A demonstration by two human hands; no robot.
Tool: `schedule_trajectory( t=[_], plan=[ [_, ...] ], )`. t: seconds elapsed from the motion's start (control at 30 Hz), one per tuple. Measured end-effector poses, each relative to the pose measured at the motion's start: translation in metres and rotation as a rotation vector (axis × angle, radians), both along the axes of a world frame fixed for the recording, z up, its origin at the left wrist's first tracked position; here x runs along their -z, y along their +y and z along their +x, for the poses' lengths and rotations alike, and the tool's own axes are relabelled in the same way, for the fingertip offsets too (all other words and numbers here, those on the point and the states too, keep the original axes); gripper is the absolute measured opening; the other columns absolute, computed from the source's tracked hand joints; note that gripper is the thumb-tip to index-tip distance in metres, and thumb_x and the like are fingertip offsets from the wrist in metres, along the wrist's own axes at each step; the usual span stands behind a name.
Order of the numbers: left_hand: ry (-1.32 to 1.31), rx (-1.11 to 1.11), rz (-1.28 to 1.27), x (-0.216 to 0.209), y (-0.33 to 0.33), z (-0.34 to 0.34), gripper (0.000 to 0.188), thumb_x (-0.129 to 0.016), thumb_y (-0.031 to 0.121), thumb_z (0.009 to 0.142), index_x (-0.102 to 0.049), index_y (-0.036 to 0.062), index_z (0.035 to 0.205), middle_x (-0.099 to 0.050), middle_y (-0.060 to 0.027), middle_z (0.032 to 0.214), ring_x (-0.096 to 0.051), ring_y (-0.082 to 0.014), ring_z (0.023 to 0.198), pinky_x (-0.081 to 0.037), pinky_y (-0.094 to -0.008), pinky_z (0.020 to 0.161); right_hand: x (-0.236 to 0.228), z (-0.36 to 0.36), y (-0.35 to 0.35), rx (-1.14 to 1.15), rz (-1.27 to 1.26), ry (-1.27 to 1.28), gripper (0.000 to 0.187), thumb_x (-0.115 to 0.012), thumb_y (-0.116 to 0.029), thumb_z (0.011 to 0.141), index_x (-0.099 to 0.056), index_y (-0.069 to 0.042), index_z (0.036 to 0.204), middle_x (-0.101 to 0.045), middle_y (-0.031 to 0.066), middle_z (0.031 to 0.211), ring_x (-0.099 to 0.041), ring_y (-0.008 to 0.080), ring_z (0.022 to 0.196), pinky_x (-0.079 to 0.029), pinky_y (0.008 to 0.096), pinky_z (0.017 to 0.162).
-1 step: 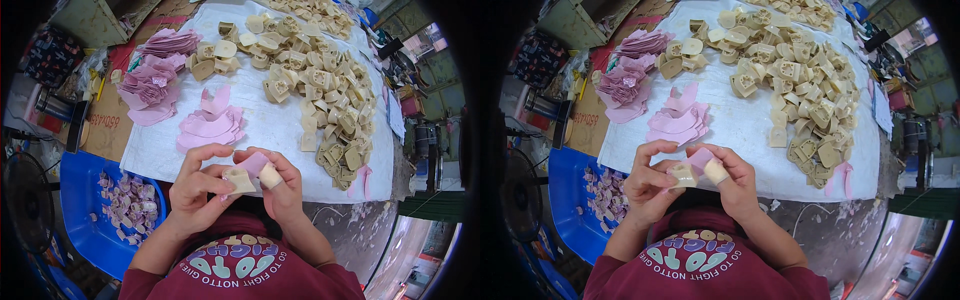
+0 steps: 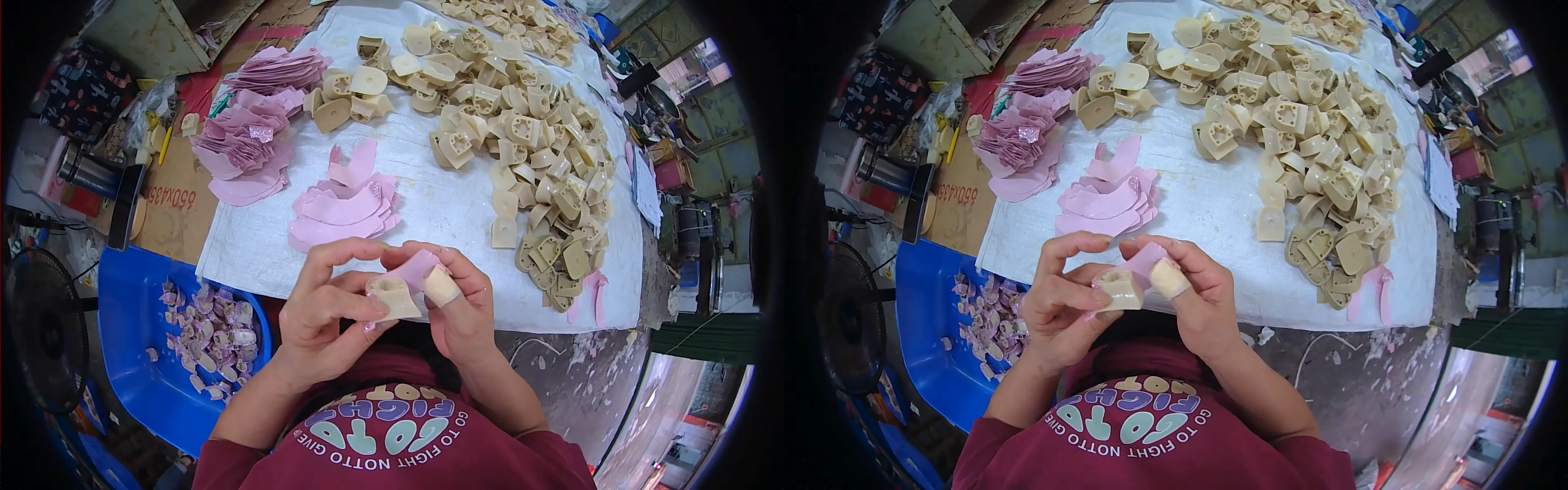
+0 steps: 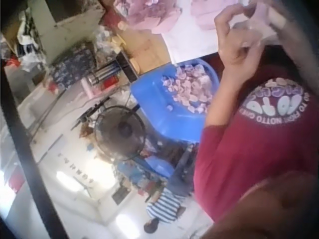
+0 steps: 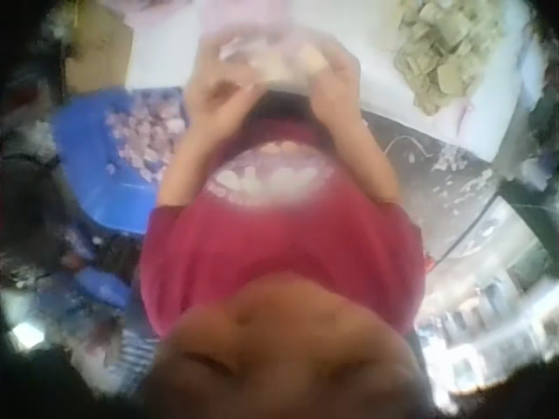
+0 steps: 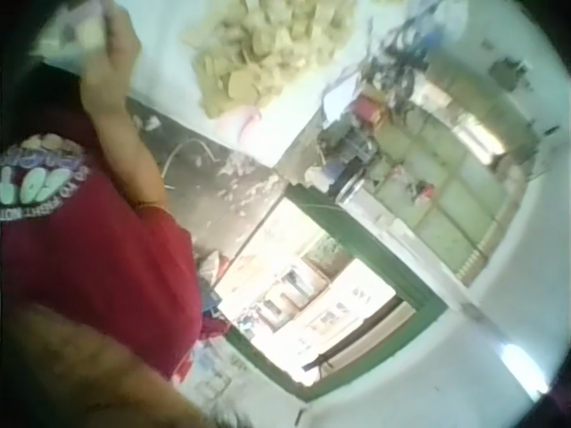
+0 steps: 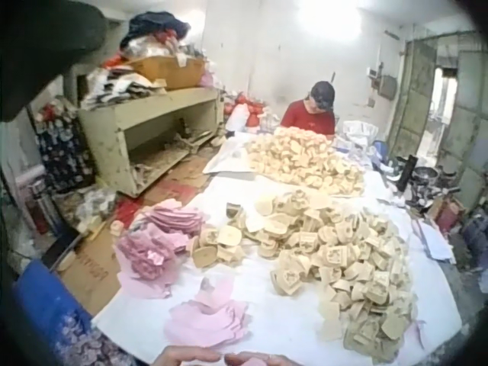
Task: The person assembles small craft components by hand, pressing pink foam pieces into beige plastic molds. They repeatedly pick up a mold and a foam piece, fit them together, and place the finished unit into a blue bin.
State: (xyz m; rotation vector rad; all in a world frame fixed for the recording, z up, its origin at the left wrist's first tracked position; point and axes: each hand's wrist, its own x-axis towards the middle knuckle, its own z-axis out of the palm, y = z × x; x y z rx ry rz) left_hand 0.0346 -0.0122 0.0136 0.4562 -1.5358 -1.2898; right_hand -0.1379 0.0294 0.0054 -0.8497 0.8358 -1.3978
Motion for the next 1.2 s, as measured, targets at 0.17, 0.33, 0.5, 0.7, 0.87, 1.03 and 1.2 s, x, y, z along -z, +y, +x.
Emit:
schedule_trajectory(
  t=[0.17,0.33,0.5,0.7,0.87,1.03,1.2],
  plan=[
    [-0.072,-0.055,-0.153,0.0,0.001,-0.001,0.027,-0.068,-0.01,0.08,-0.058,0.0065,0.099,-0.044,-0.0221,0.125,-0.065,-0.0287,0.102,-0.056,-0.0334,0.08,-0.009,-0.006,0.002,-0.034,0.092,-0.018,0.028,-0.054,-0.015,0.097,-0.062,0.006,0.113,-0.067,0.0132,0.11,-0.063,0.0163,0.101,-0.048,0.0304,0.091],
    [-0.169,-0.136,-0.262,0.001,0.002,-0.003,0.034,-0.067,-0.014,0.078,-0.056,0.0071,0.102,-0.047,-0.02,0.118,-0.065,-0.0258,0.094,-0.056,-0.0324,0.075,-0.021,-0.006,0.003,-0.055,0.164,0.002,0.027,-0.052,-0.012,0.097,-0.063,0.007,0.114,-0.066,0.0143,0.113,-0.063,0.0171,0.102,-0.049,0.0306,0.091],
    [-0.249,-0.204,-0.283,0.004,0.003,-0.005,0.036,-0.067,-0.016,0.075,-0.056,0.0061,0.101,-0.047,-0.0194,0.116,-0.066,-0.0242,0.09,-0.055,-0.0311,0.071,-0.023,-0.001,0.003,-0.043,0.189,0.012,0.029,-0.052,-0.01,0.096,-0.062,0.008,0.117,-0.065,0.0161,0.116,-0.061,0.0182,0.106,-0.046,0.032,0.096],
    [-0.299,-0.292,-0.184,0.009,0.005,-0.006,0.025,-0.064,-0.014,0.072,-0.06,-0.0005,0.092,-0.052,-0.0176,0.108,-0.064,-0.0252,0.084,-0.054,-0.0314,0.067,-0.015,0.001,-0.001,-0.091,0.242,0.004,0.035,-0.046,-0.01,0.096,-0.057,0.008,0.124,-0.06,0.0161,0.124,-0.055,0.0192,0.116,-0.039,0.0331,0.104],
    [-0.358,-0.365,-0.203,0.009,0.002,-0.01,0.023,-0.066,-0.013,0.073,-0.059,0.0001,0.091,-0.054,-0.0158,0.105,-0.064,-0.0233,0.077,-0.052,-0.0305,0.064,-0.007,0.001,-0.002,-0.113,0.229,-0.006,0.039,-0.041,-0.01,0.096,-0.054,0.008,0.128,-0.058,0.0155,0.127,-0.053,0.0193,0.119,-0.038,0.033,0.106],
    [-0.327,-0.349,-0.153,0.012,0.004,-0.009,0.029,-0.069,-0.012,0.075,-0.058,0.0049,0.095,-0.055,-0.0172,0.109,-0.063,-0.0208,0.087,-0.052,-0.0288,0.07,-0.002,-0.002,-0.002,-0.104,0.182,0.01,0.036,-0.047,-0.007,0.095,-0.054,0.008,0.127,-0.057,0.0158,0.128,-0.054,0.0188,0.118,-0.039,0.0336,0.106],
    [-0.319,-0.345,-0.159,0.014,0.001,-0.009,0.028,-0.069,-0.011,0.076,-0.057,0.0054,0.096,-0.055,-0.0185,0.114,-0.063,-0.0204,0.089,-0.052,-0.0287,0.071,-0.004,0.009,0.002,0.013,0.048,0.151,0.033,-0.059,-0.004,0.092,-0.057,0.007,0.124,-0.058,0.0165,0.128,-0.056,0.0186,0.117,-0.042,0.0326,0.101]
  ],
)
